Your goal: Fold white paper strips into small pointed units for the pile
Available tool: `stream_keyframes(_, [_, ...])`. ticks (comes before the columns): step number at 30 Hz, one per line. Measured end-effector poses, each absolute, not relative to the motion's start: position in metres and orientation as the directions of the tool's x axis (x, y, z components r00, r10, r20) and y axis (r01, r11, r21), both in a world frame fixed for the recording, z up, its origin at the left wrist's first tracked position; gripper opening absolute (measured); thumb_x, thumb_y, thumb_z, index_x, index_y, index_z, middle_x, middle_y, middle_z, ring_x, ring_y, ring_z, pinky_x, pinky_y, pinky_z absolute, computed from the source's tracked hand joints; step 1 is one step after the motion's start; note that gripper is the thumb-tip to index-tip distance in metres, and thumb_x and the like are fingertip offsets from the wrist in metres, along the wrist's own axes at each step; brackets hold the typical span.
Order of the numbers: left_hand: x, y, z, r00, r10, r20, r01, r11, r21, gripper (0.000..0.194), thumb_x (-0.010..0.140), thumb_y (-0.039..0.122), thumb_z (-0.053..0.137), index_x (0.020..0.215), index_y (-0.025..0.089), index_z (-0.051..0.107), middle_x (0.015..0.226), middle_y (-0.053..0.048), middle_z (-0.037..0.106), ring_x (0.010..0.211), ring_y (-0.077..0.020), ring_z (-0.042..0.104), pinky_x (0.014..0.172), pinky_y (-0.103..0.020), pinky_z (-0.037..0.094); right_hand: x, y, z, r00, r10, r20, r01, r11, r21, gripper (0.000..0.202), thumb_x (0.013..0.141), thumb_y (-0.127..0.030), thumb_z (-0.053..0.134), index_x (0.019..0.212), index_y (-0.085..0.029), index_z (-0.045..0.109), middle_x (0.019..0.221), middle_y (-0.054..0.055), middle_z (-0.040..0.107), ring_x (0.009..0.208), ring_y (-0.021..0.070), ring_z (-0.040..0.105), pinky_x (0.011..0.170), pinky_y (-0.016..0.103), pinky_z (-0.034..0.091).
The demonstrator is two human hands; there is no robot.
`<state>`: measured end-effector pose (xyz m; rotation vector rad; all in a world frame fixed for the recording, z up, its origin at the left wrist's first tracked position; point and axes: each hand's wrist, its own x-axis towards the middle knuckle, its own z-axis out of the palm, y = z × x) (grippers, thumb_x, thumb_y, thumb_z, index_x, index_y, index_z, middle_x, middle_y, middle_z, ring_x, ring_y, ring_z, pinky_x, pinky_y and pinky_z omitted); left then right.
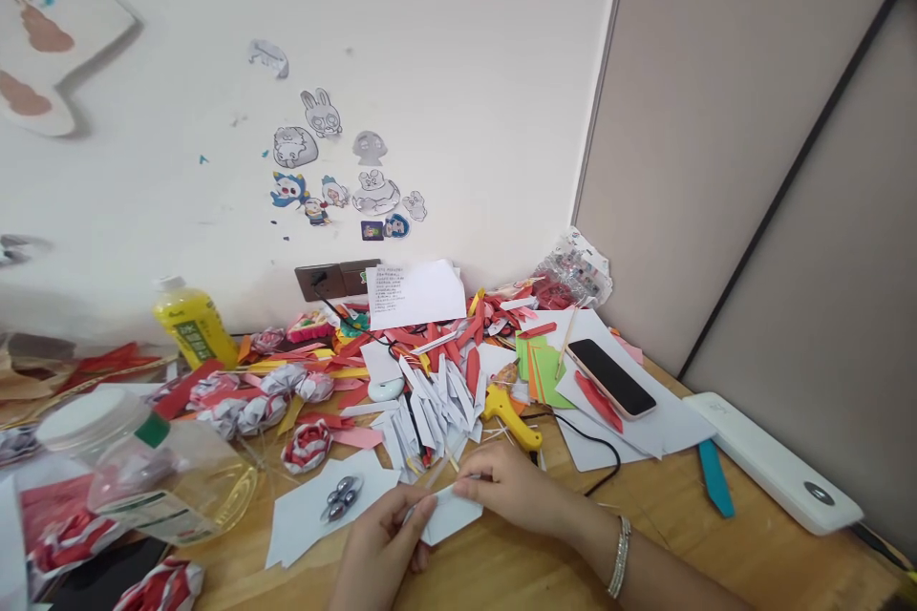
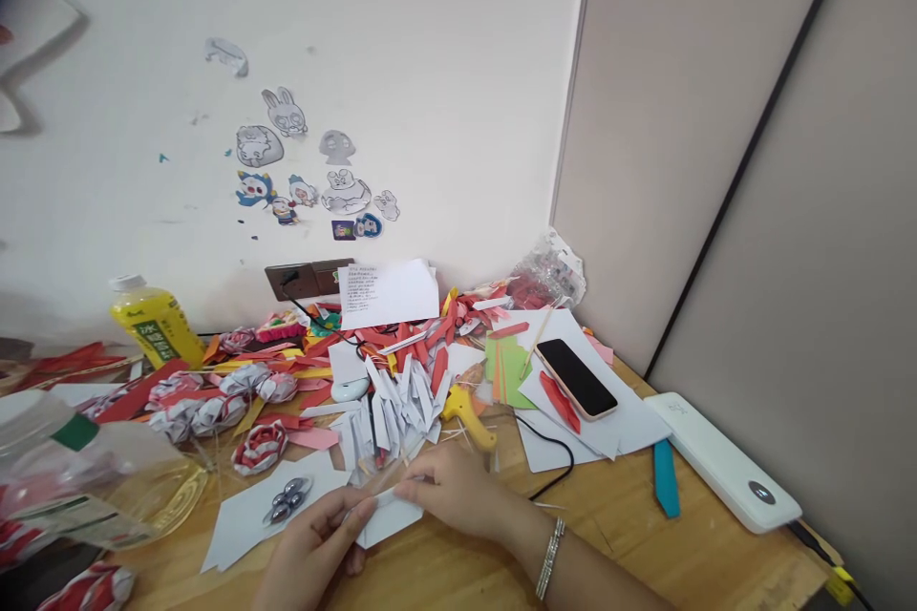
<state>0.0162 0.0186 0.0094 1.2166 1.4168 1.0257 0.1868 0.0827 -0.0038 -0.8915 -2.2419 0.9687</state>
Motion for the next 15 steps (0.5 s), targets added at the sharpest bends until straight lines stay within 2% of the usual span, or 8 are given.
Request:
stream_keyframes(5, [0.016,0.017,0.006,0.003,0.994,-0.113,0.197,0.110,0.974,0.032,0.069,0.047,0.057,0.058,0.018,0.056,0.041,0.007,0.047,0.040,-0.0119,0.046,0.045,-0.021,0.034,0.188,0.083,-0.002,-0.680,0.710,0.186,0.344,0.532,-0.774,0.030,0.083,-0.029,0.050,0.058,-0.014,0.056,0.054,-0.005,0.041,0.054,0.0091,0.038,0.051,0.019,0.029])
stream_keyframes(11, [0.021,0.013,0.009,0.058,0.997,-0.054,0.321,0.033,0.947,0.029,0.073,0.044,0.053,0.063,0.017,0.059,0.057,0.001,0.055,0.046,-0.0136,0.049,0.047,-0.023,0.038,0.185,0.074,0.003,-0.726,0.654,0.214,0.401,0.655,-0.640,0.019,0.083,-0.027,0.051,0.079,-0.016,0.066,0.070,0.000,0.062,0.066,0.0124,0.052,0.059,0.020,0.034])
stream_keyframes(15, [0.022,0.009,0.012,0.058,0.998,0.007,0.431,-0.031,0.902,0.028,0.077,0.039,0.049,0.061,0.019,0.059,0.055,0.002,0.052,0.049,-0.0144,0.048,0.050,-0.022,0.037,0.182,0.070,0.007,-0.765,0.613,0.199,0.438,0.721,-0.537,0.020,0.083,-0.026,0.052,0.073,-0.014,0.065,0.067,0.001,0.062,0.064,0.0120,0.052,0.056,0.019,0.032])
